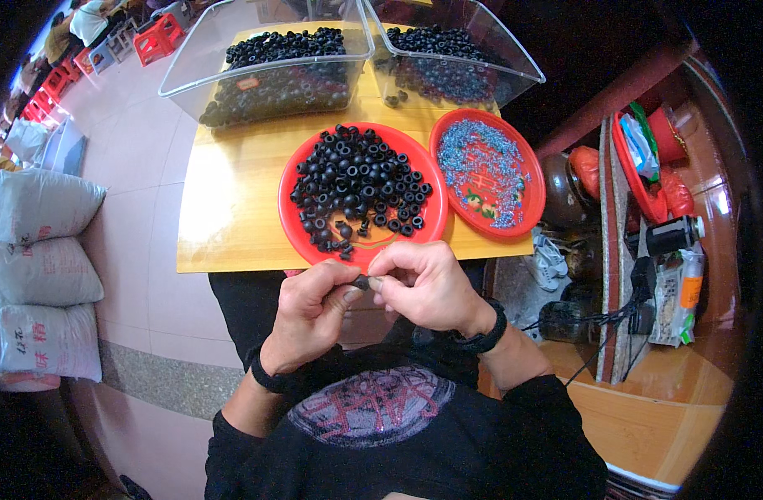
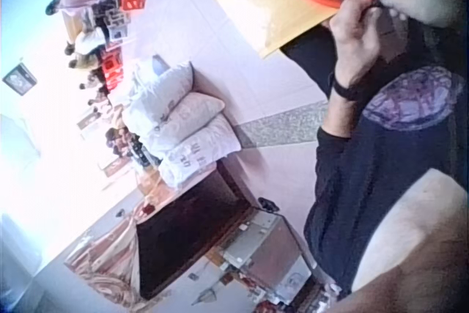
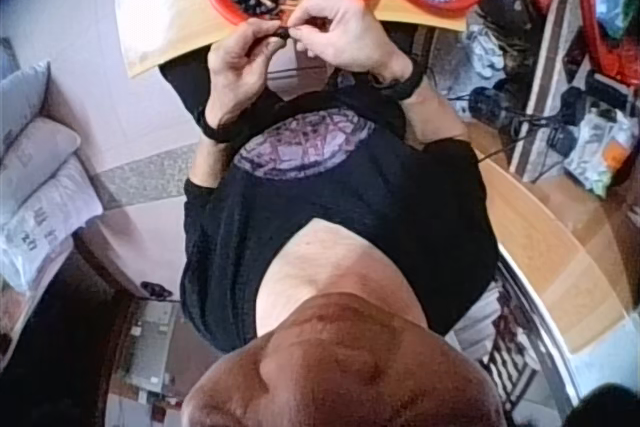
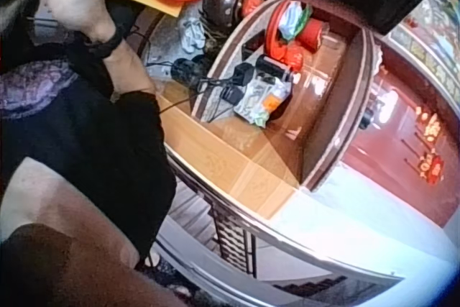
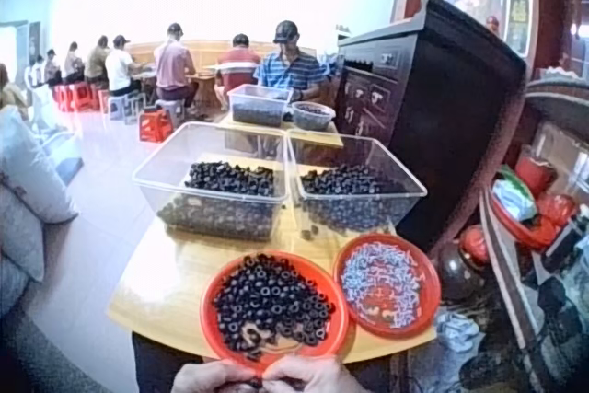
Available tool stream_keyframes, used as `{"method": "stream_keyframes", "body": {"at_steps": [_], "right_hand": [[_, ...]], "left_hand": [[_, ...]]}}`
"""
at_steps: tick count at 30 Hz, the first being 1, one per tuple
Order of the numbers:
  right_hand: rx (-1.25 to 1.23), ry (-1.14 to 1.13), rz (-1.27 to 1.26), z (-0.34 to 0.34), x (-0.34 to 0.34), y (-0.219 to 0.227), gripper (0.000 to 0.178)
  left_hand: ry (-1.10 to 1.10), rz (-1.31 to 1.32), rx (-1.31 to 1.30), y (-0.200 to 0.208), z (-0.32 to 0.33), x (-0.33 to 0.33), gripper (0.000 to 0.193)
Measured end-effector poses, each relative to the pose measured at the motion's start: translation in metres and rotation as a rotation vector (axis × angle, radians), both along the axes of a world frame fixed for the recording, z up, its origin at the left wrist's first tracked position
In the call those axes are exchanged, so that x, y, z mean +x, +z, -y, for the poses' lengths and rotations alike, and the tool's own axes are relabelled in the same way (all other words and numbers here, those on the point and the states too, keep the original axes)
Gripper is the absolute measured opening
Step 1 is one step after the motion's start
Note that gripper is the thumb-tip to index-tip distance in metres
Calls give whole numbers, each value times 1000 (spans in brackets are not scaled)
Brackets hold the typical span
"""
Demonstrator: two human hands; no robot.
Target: The person picks up a black bead from a red plate, inserts a small blue bead into it by hand, and places the assembled piece into a clear plastic container.
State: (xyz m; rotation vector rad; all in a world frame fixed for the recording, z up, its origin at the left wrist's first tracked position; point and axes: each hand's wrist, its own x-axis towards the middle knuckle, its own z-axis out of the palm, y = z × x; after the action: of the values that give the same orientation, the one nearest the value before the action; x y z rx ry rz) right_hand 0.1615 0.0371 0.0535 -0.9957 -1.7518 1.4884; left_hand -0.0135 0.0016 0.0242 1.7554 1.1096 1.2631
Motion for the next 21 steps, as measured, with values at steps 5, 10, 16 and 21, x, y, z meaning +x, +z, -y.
{"method": "stream_keyframes", "body": {"at_steps": [5,10,16,21], "right_hand": [[494,-5,163,-4,-1,0,7],[-123,112,-3,-14,6,-4,8],[-334,190,-351,-23,13,-27,3],[-510,299,-518,-28,19,-41,18]], "left_hand": [[47,-27,27,0,-1,6,17],[34,3,-43,3,0,9,14],[16,-21,-51,2,3,13,10],[27,-158,86,1,-1,18,12]]}}
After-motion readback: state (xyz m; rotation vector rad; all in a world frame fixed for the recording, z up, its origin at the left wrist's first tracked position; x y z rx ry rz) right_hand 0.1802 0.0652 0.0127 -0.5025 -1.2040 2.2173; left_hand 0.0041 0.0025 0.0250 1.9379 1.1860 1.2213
